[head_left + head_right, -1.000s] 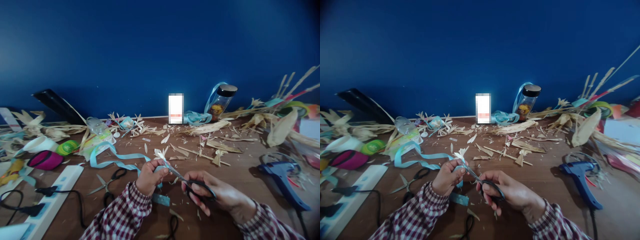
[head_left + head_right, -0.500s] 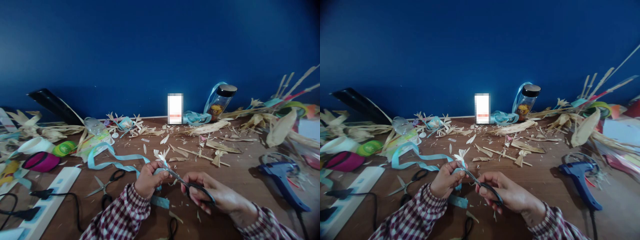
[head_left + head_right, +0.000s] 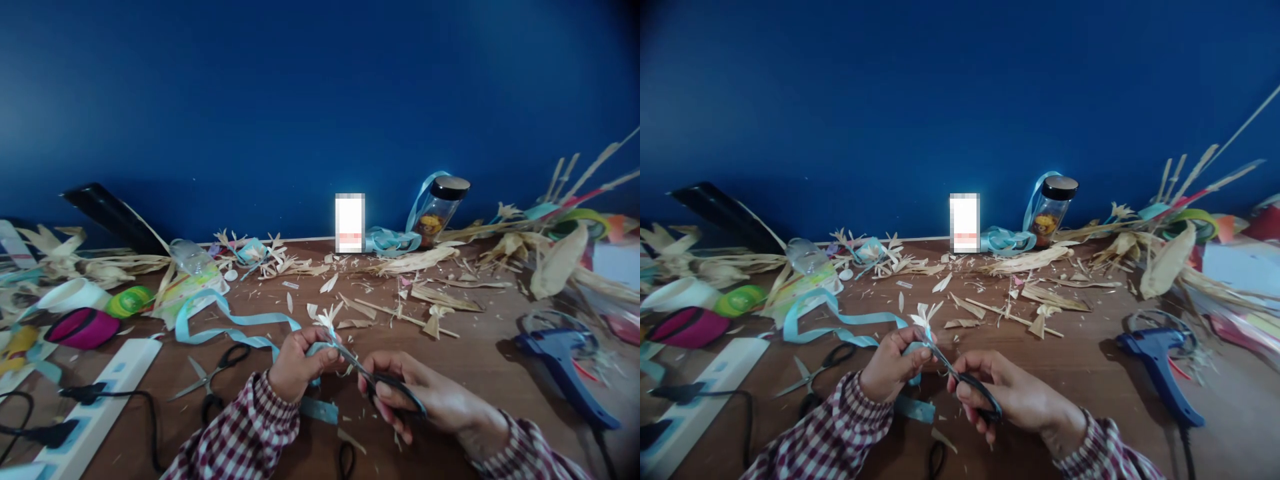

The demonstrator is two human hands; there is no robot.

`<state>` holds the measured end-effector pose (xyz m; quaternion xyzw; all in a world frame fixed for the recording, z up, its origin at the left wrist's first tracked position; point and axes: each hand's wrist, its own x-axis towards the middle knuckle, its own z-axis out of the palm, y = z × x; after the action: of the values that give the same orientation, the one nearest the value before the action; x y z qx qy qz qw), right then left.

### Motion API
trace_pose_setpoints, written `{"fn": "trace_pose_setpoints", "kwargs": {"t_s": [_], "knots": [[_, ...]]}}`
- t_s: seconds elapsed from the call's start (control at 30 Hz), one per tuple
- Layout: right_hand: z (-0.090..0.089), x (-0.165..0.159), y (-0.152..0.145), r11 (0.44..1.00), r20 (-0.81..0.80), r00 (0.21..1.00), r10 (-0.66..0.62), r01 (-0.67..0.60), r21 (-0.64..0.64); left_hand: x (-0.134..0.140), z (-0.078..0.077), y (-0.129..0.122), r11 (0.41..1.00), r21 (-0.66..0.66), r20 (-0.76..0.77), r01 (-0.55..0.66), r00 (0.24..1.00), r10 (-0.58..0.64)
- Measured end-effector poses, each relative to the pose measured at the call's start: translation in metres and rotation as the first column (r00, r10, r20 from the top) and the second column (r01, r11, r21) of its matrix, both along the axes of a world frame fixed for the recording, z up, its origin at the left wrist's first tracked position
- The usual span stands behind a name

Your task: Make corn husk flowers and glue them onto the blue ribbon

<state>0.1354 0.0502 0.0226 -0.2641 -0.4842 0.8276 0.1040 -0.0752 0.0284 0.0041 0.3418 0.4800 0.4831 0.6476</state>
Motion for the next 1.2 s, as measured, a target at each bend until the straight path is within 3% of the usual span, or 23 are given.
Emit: {"fn": "trace_pose_setpoints", "kwargs": {"t_s": [0.3,0.6,0.87,1.07,1.2], "knots": [[0.011,0.003,0.003,0.999,0.049,0.999,-0.015,0.013,0.038,-0.002,0.004,0.000,1.000,-0.009,0.035,0.011,0.999,-0.010],[-0.001,-0.001,0.000,1.000,0.004,1.000,0.017,-0.017,0.021,-0.005,-0.004,-0.001,0.995,0.045,-0.005,0.086,0.996,-0.086],[0.007,0.000,0.001,0.998,0.039,0.999,0.010,-0.012,0.066,-0.008,-0.006,-0.002,0.994,0.055,-0.014,0.095,0.995,-0.094],[0.001,-0.003,-0.002,0.999,0.008,1.000,-0.013,0.013,0.038,-0.005,-0.009,-0.004,0.972,0.150,-0.131,0.180,0.978,-0.160],[0.006,0.001,0.000,0.997,0.010,1.000,-0.001,0.000,0.079,-0.003,-0.011,-0.003,0.982,0.113,-0.166,0.149,0.978,-0.129]]}}
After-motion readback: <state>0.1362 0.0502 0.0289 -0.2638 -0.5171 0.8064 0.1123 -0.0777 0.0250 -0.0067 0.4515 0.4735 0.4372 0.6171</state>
